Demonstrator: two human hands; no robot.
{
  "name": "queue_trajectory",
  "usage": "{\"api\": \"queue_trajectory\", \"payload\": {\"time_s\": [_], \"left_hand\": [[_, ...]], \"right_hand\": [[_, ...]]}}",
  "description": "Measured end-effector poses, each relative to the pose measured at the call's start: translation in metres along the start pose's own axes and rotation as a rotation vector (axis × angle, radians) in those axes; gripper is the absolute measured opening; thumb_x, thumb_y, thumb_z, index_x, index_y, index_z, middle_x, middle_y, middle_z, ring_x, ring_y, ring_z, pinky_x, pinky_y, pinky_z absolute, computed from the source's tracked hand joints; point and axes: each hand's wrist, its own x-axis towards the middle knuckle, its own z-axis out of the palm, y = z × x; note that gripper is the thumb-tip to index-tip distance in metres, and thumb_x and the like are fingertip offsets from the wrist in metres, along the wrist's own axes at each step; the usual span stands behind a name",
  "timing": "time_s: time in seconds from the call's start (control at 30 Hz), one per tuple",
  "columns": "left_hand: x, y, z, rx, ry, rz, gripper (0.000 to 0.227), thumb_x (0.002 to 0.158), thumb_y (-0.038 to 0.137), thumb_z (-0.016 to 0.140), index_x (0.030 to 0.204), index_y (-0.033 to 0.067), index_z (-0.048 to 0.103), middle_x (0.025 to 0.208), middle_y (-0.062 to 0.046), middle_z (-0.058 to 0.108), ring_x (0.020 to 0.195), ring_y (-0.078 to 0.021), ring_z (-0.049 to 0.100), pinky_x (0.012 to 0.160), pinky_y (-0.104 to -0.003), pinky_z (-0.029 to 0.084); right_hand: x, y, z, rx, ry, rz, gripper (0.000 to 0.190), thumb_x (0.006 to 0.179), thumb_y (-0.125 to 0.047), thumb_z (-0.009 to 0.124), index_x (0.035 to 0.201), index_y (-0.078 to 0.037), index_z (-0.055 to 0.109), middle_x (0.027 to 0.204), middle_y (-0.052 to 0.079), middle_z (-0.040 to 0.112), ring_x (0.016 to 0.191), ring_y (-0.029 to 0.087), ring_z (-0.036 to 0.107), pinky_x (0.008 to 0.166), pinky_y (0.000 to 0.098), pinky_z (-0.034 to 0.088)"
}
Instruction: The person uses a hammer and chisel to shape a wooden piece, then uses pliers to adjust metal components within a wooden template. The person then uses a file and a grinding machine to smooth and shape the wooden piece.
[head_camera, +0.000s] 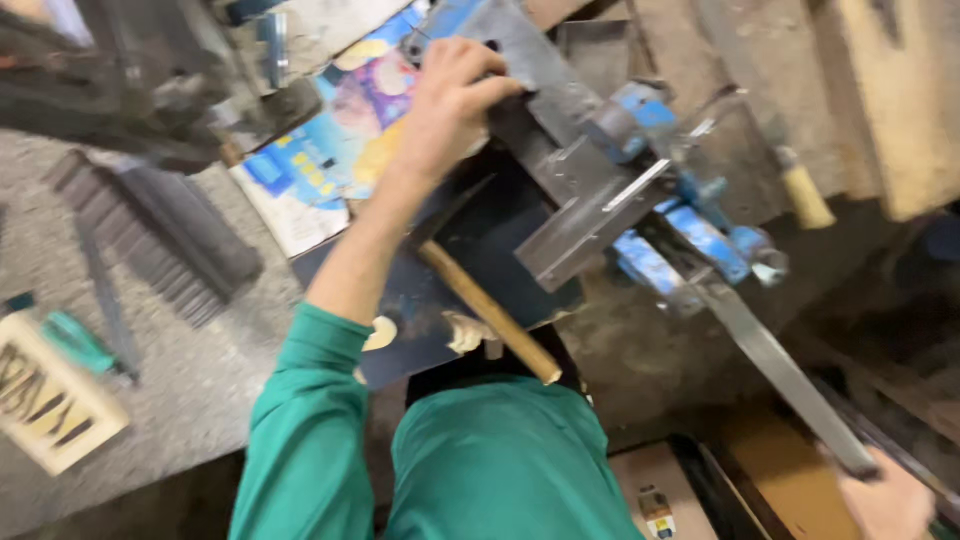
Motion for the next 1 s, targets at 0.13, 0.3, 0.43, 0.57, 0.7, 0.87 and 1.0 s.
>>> {"api": "queue_trajectory", "payload": {"time_s": [0.13,0.3,0.43,0.57,0.7,0.87,1.0], "left_hand": [[-0.018,0.021,0.006,0.076,0.014,-0.118,0.028,0.08,-0.005,0.07,0.104,0.0067,0.074,0.11,-0.006,0.065,0.111,-0.0286,0.058,0.097,-0.042,0.045],[-0.019,0.021,0.013,0.103,0.017,-0.125,0.032,0.077,-0.006,0.067,0.106,0.0062,0.074,0.109,-0.008,0.064,0.112,-0.0297,0.058,0.098,-0.041,0.045],[-0.012,0.009,0.007,0.081,0.031,-0.056,0.027,0.078,-0.002,0.068,0.102,0.0077,0.076,0.107,-0.006,0.065,0.113,-0.0291,0.057,0.1,-0.042,0.045],[-0.004,-0.017,0.002,-0.041,-0.04,0.044,0.028,0.081,-0.001,0.067,0.104,0.0096,0.08,0.109,-0.005,0.066,0.116,-0.0303,0.057,0.102,-0.042,0.045],[-0.002,-0.028,0.002,-0.074,-0.115,0.099,0.026,0.084,0.003,0.07,0.104,0.014,0.082,0.109,-0.006,0.067,0.116,-0.0298,0.058,0.102,-0.043,0.046],[-0.015,-0.03,-0.001,-0.093,-0.193,0.054,0.031,0.084,-0.002,0.065,0.107,0.0128,0.081,0.116,-0.005,0.069,0.119,-0.0291,0.061,0.103,-0.042,0.048],[0.018,-0.048,0.005,-0.062,-0.139,0.21,0.023,0.081,0.003,0.069,0.099,0.0117,0.081,0.105,-0.004,0.07,0.114,-0.0279,0.062,0.103,-0.041,0.048]], "right_hand": [[-0.021,0.003,0.003,-0.178,-0.008,0.179,0.044,0.093,-0.052,0.086,0.104,-0.01,0.08,0.076,0.012,0.073,0.07,0.028,0.069,0.073,0.0375,0.053],[-0.006,0.004,-0.001,-0.095,0.072,0.153,0.044,0.089,-0.05,0.084,0.115,-0.015,0.079,0.075,0.012,0.072,0.068,0.027,0.069,0.072,0.0367,0.053],[-0.014,-0.002,0.011,-0.132,0.095,0.105,0.043,0.088,-0.049,0.087,0.108,-0.012,0.079,0.074,0.013,0.07,0.069,0.027,0.067,0.073,0.0369,0.053],[-0.01,-0.004,0.01,-0.118,0.09,0.117,0.04,0.088,-0.047,0.089,0.106,-0.012,0.08,0.075,0.012,0.071,0.068,0.026,0.067,0.073,0.0372,0.053],[-0.016,-0.009,0.008,-0.071,0.095,0.139,0.039,0.089,-0.044,0.088,0.106,-0.01,0.079,0.075,0.012,0.071,0.067,0.024,0.067,0.075,0.0385,0.052],[-0.015,-0.008,-0.001,-0.018,0.101,0.178,0.037,0.093,-0.044,0.085,0.107,-0.011,0.077,0.074,0.01,0.072,0.066,0.025,0.067,0.075,0.0388,0.053],[-0.008,-0.012,0.006,-0.186,0.067,0.11,0.04,0.084,-0.048,0.089,0.102,-0.013,0.08,0.075,0.014,0.072,0.072,0.031,0.067,0.076,0.0415,0.055]]}}
